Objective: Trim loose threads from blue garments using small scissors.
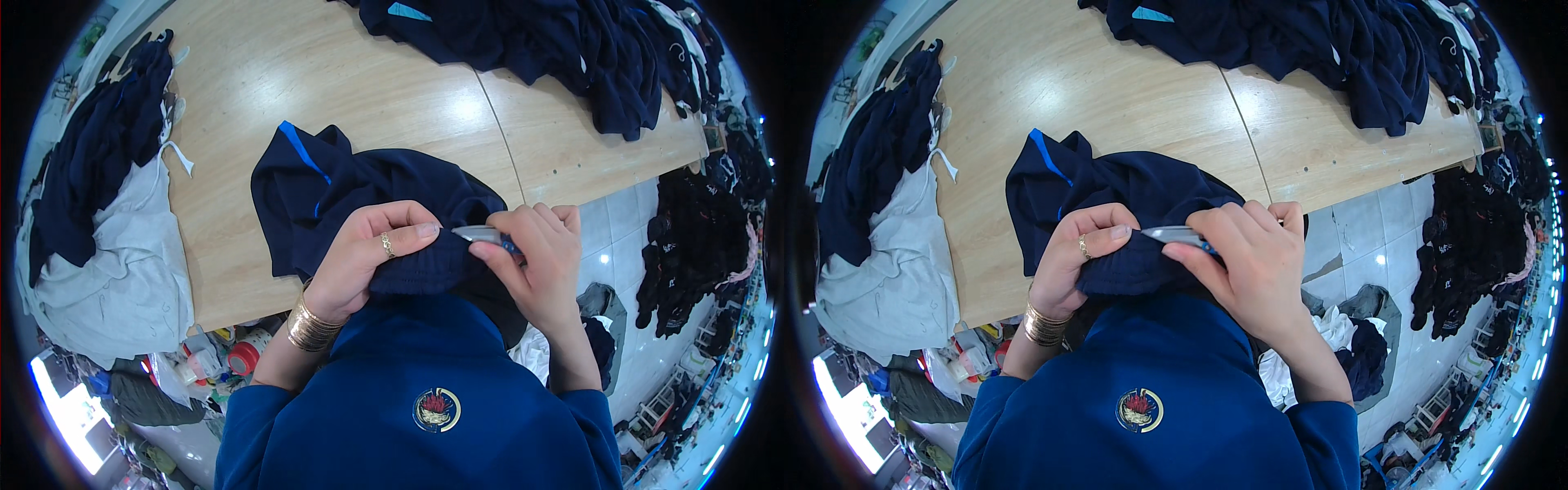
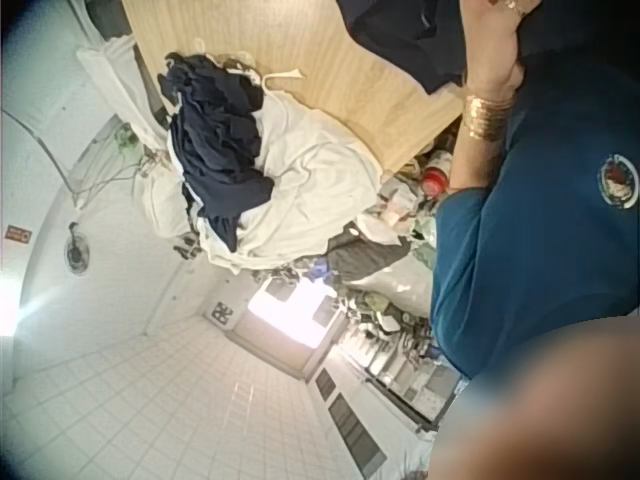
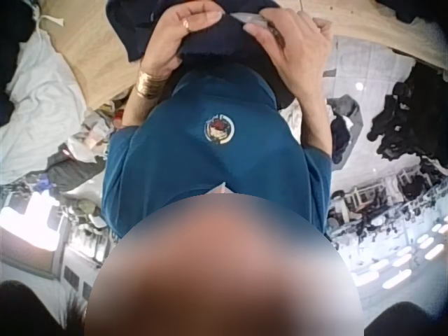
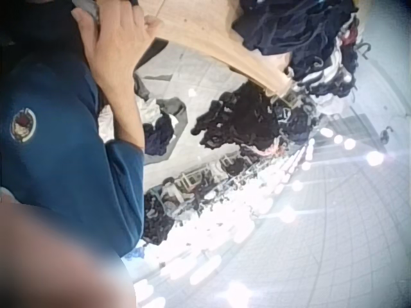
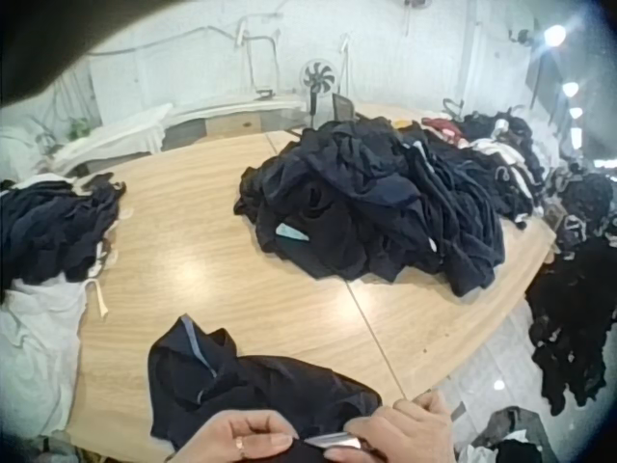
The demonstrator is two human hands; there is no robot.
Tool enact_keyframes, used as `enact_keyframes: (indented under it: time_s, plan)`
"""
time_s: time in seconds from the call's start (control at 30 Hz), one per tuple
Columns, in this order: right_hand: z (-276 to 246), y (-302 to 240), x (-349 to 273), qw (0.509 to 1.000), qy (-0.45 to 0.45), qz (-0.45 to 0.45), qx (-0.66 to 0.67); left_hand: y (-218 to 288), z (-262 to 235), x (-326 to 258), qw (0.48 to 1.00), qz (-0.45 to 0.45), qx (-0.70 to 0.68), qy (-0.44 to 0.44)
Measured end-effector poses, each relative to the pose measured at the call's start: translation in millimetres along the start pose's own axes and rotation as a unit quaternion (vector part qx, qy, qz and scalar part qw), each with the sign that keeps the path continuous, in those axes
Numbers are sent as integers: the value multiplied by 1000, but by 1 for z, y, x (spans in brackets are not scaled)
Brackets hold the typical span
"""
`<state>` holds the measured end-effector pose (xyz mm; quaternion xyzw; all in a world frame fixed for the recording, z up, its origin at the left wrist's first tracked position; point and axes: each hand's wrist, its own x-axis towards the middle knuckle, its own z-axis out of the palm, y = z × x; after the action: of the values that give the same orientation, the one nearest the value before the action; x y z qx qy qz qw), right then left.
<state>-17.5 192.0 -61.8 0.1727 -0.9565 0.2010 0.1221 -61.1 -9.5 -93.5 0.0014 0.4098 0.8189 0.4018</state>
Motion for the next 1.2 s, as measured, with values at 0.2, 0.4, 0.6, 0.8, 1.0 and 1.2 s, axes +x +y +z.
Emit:
enact_keyframes:
  time_s: [0.2, 0.4, 0.6, 0.8, 1.0, 1.2]
  plan:
    - [9, -3, 4, 947, -24, 101, 304, 6, 8, -2, 996, 19, 80, 18]
    - [5, -1, 0, 798, -81, 230, 552, 6, 1, -4, 986, 50, 158, -4]
    - [8, -2, -1, 728, -82, 267, 627, 3, 5, -2, 995, 47, 79, -30]
    - [13, -9, -2, 692, -72, 280, 662, -7, 3, 0, 993, 82, 51, -68]
    - [36, -19, -6, 757, 63, 249, 601, -12, 14, 3, 995, 77, -38, -44]
    - [19, -18, -3, 883, 86, 193, 419, -8, 17, 1, 996, 87, -1, -6]
